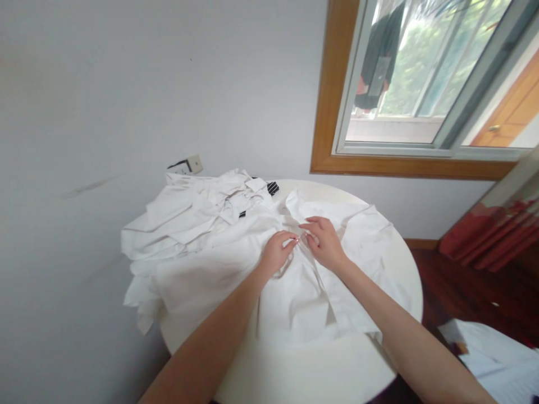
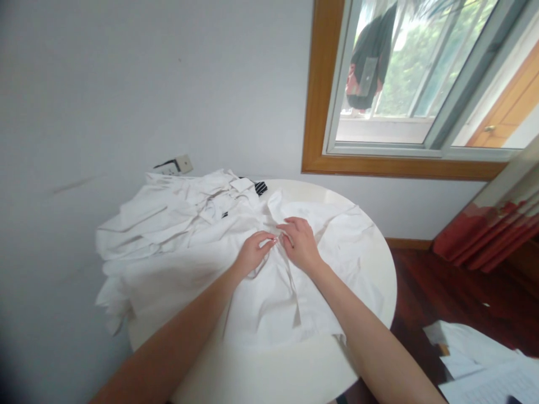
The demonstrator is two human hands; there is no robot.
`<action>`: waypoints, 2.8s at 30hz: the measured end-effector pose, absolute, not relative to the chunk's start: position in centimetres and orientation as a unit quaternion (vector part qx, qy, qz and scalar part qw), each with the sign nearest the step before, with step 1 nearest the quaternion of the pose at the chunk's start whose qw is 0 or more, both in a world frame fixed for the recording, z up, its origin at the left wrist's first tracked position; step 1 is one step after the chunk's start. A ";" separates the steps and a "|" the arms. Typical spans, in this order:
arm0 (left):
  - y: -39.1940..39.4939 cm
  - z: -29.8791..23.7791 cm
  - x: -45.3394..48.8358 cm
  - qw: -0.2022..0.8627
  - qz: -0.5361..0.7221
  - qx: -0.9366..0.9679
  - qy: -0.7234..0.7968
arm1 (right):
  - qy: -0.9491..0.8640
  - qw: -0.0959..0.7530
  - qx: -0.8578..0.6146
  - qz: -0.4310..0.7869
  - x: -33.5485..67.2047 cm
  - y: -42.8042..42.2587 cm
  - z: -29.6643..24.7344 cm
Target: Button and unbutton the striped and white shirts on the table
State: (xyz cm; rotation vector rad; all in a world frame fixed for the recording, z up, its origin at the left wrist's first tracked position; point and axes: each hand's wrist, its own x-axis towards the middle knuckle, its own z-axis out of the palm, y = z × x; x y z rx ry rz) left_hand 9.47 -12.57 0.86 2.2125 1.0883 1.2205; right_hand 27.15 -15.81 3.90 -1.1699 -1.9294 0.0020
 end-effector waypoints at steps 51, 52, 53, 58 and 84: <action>-13.2 2.5 8.5 0.361 0.339 0.805 0.326 | -0.754 0.451 -0.398 0.263 27.2 -15.6 1.1; -13.2 2.5 8.5 0.358 0.342 0.803 0.331 | -0.758 0.451 -0.398 0.253 27.2 -15.6 1.2; -13.1 2.4 8.6 0.353 0.347 0.801 0.336 | -0.763 0.451 -0.397 0.238 27.2 -15.6 1.2; -13.2 2.5 8.7 0.284 0.436 0.756 0.397 | -0.771 0.439 -0.453 0.089 27.9 -15.5 2.2; -16.8 0.9 13.3 0.185 0.331 0.823 0.423 | -0.747 0.474 -0.462 -0.052 30.3 -16.7 6.0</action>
